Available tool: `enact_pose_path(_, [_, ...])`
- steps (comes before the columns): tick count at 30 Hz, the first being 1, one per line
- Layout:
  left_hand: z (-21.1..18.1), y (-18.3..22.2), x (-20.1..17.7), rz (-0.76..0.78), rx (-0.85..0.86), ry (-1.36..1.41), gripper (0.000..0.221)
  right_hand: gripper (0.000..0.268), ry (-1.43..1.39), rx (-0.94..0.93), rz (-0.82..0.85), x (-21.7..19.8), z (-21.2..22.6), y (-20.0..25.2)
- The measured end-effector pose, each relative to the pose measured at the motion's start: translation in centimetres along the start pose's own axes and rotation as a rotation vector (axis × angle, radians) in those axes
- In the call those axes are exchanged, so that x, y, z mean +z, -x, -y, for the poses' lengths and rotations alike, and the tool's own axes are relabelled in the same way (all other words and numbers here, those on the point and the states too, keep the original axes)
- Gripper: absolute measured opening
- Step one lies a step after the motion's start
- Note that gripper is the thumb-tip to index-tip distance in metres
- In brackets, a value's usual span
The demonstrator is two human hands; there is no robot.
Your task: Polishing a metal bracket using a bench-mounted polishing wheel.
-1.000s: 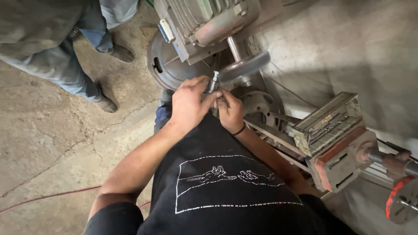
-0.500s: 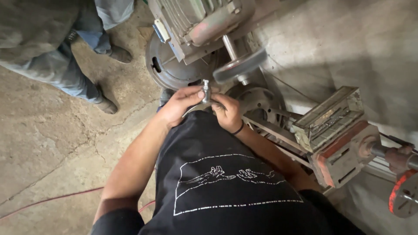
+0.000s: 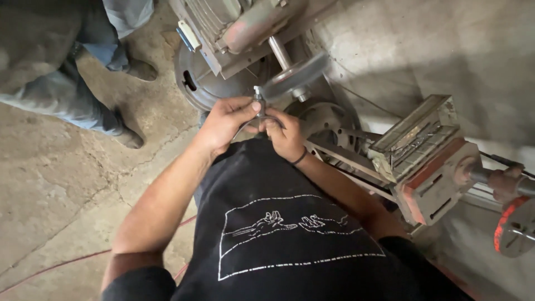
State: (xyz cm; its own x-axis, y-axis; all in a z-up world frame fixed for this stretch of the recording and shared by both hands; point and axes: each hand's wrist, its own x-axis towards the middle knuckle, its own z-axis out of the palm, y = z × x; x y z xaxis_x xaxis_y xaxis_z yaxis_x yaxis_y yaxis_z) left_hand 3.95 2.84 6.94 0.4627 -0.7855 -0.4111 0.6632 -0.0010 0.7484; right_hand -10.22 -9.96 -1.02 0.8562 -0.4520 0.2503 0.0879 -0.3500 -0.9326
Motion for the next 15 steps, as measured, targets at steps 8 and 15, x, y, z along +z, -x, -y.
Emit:
enact_pose_path(8, [-2.2, 1.0, 1.7, -0.119, -0.036, -0.220, 0.024, 0.015, -0.119, 0.138, -0.047, 1.3, -2.6, 0.7])
enact_pose_path(15, [-2.0, 0.2, 0.6, -0.163, -0.020, -0.596, 0.033, 0.027, -0.205, 0.308, 0.014, 1.8, -4.0, 0.1])
